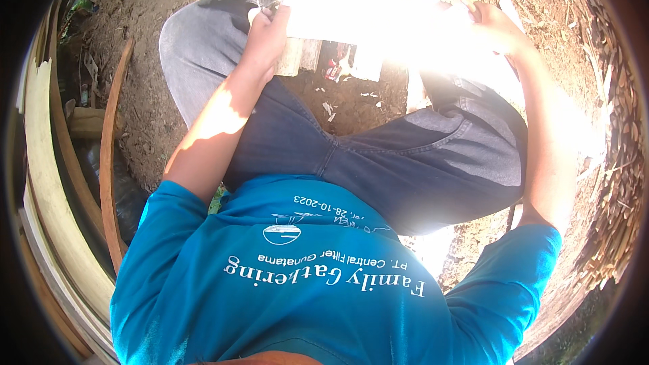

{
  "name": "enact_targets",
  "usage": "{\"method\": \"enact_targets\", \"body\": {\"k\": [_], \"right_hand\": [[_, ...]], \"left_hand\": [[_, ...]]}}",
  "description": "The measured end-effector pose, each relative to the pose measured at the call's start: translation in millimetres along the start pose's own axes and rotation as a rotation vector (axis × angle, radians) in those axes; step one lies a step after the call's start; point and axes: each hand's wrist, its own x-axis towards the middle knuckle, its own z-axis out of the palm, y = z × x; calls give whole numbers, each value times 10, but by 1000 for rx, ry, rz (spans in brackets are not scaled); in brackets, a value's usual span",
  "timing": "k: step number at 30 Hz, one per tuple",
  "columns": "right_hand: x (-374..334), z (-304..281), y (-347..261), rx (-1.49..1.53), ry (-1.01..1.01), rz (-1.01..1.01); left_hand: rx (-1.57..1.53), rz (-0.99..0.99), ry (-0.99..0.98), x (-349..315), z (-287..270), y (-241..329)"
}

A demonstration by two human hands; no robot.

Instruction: The person constructs a wooden structure by hammering nails into boards on a small frame while sitting outdoors.

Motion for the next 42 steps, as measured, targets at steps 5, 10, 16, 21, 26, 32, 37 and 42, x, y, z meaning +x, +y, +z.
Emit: {"method": "enact_targets", "body": {"k": [5, 10, 16, 21, 26, 32, 37, 42], "right_hand": [[221, -120, 115, -20, 175, -142], [387, -192, 131, -63, 73, -30], [348, -204, 117, -7, 55, 19], [326, -199, 111, 42, -4, 77], [335, -228, 9, 4, -42, 66], [322, -135, -21, 44, 46, 19], [361, -153, 33, -13, 4, 44], [389, -146, 96, 15, 6, 53]], "left_hand": [[208, 68, -42, 15, -6, 44], [215, 144, -35, 114, -66, -125], [213, 159, 22, 115, -37, -148], [24, 17, -18, 75, -31, -10], [82, 41, 8, 66, -2, 31], [138, 86, -4, 99, -10, -42], [202, 161, 1, 109, -13, -76], [199, 149, -16, 108, -9, -60]]}}
